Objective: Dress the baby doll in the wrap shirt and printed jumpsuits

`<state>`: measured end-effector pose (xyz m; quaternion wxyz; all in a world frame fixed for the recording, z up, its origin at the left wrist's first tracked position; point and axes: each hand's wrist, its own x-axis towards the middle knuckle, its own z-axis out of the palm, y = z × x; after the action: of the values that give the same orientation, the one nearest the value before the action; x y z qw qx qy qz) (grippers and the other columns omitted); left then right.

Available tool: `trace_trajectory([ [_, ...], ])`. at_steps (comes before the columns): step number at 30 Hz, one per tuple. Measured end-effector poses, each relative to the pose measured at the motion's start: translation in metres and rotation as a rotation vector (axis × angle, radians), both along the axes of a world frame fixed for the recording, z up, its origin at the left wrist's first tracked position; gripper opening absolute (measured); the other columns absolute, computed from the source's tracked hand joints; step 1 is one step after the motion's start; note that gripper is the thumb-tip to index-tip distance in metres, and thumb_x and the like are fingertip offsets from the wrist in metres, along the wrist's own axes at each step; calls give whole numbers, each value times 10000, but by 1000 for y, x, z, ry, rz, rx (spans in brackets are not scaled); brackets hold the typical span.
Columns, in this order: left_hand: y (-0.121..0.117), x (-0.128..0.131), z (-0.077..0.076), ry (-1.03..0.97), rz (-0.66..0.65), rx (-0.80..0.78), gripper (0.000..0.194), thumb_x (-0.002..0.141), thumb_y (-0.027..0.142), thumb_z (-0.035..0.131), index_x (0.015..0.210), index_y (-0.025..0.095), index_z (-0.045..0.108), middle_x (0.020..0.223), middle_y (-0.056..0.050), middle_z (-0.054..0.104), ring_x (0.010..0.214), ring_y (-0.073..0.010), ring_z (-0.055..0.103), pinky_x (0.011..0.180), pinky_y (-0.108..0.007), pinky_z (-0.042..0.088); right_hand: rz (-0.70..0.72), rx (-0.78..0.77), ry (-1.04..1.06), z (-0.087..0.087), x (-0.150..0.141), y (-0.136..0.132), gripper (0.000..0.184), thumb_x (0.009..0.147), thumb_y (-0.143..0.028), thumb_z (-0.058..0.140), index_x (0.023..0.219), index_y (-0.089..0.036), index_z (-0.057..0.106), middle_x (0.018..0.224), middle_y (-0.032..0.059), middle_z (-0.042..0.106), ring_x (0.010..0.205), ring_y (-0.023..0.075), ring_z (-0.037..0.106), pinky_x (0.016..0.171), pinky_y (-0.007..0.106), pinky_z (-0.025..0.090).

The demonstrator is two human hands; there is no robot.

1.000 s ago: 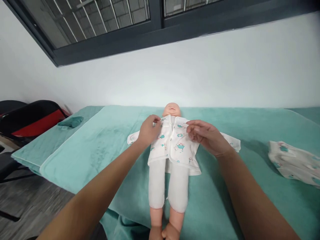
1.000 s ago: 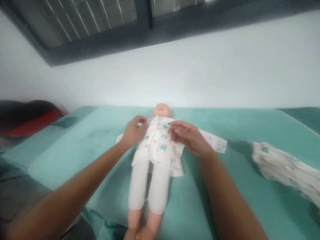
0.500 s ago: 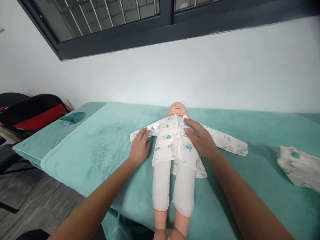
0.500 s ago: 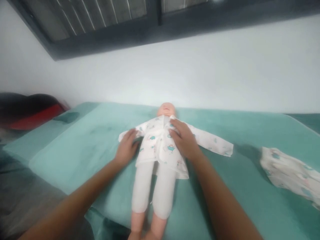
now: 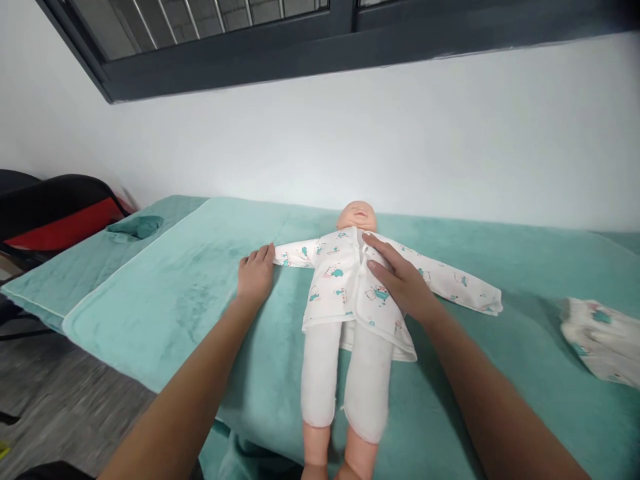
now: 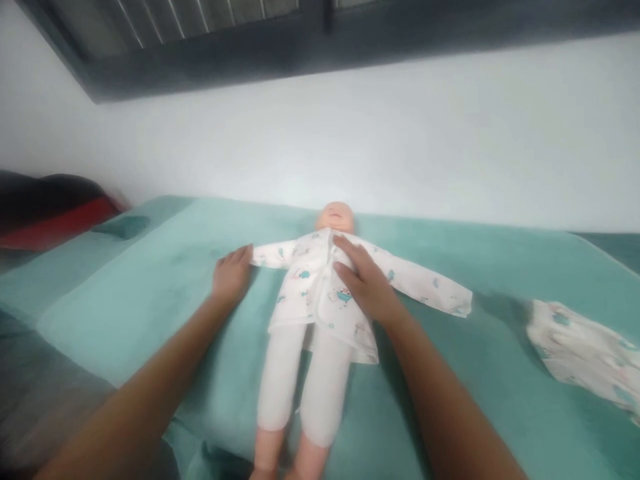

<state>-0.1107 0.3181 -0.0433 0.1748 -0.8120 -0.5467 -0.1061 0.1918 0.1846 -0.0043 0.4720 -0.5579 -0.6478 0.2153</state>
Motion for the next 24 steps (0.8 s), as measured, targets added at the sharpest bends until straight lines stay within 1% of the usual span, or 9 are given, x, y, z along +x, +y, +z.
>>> trace_trajectory([
  [3,-2,0,-2,-15,28,-9,525,955,142,282,1452,145,450,1433,-135,560,1181,-304,579,916,-444,453,37,-64,-65,5,1,1,535,981,-462,462,1504,-363,402,1609,-44,335,1524,245,193,1260,488,87],
  [5,-3,-1,-3,-36,39,-18,525,949,127,285,1444,138,460,1452,-134,546,1209,-300,571,941,-439,450,60,-75,-94,6,2,2,555,981,-481,455,1518,-360,380,1615,-48,321,1529,243,169,1263,480,49],
  [8,-3,-3,-4,-82,34,-23,526,939,108,295,1432,137,479,1499,-128,503,1274,-292,543,980,-442,443,112,-72,-117,8,2,1,571,981,-495,456,1527,-354,365,1617,-41,316,1527,239,177,1264,470,51],
  [12,-3,-9,-3,-190,1,24,504,937,122,329,1379,208,554,1543,-80,453,1407,-271,431,1018,-450,426,164,-19,-145,9,-4,-5,565,976,-498,478,1514,-355,381,1611,-23,334,1518,246,213,1259,493,80],
  [15,-3,-11,-2,-277,40,33,531,914,98,345,1388,218,552,1525,-67,476,1421,-263,418,1023,-463,423,192,29,-186,9,-10,-6,528,966,-474,512,1472,-353,423,1597,-1,365,1498,242,272,1254,509,104],
  [18,-4,-10,-2,-316,80,24,539,902,84,350,1379,217,562,1515,-68,489,1412,-277,429,1023,-488,420,44,113,-165,8,-16,-5,497,917,-481,572,1371,-293,500,1552,75,407,1435,280,362,1184,509,282],
  [20,-5,-9,-2,-319,89,14,529,903,87,349,1364,218,576,1519,-66,484,1406,-294,435,1013,-510,424,-169,156,-121,9,-19,-4,435,870,-501,615,1220,-246,562,1384,121,523,1232,289,529,1027,473,434],
  [21,-5,-8,-2,-318,94,6,525,903,88,349,1353,220,584,1519,-64,483,1403,-299,437,1008,-517,426,-256,134,-110,11,-20,-4,383,852,-513,628,1113,-237,584,1240,111,584,1079,270,585,926,446,473],
  [24,-4,-8,-2,-315,104,-24,521,891,75,354,1318,223,613,1514,-54,492,1383,-301,455,999,-515,439,-322,-50,-146,16,-22,-6,298,836,-522,635,818,-241,538,844,17,591,746,196,548,701,366,436],
])
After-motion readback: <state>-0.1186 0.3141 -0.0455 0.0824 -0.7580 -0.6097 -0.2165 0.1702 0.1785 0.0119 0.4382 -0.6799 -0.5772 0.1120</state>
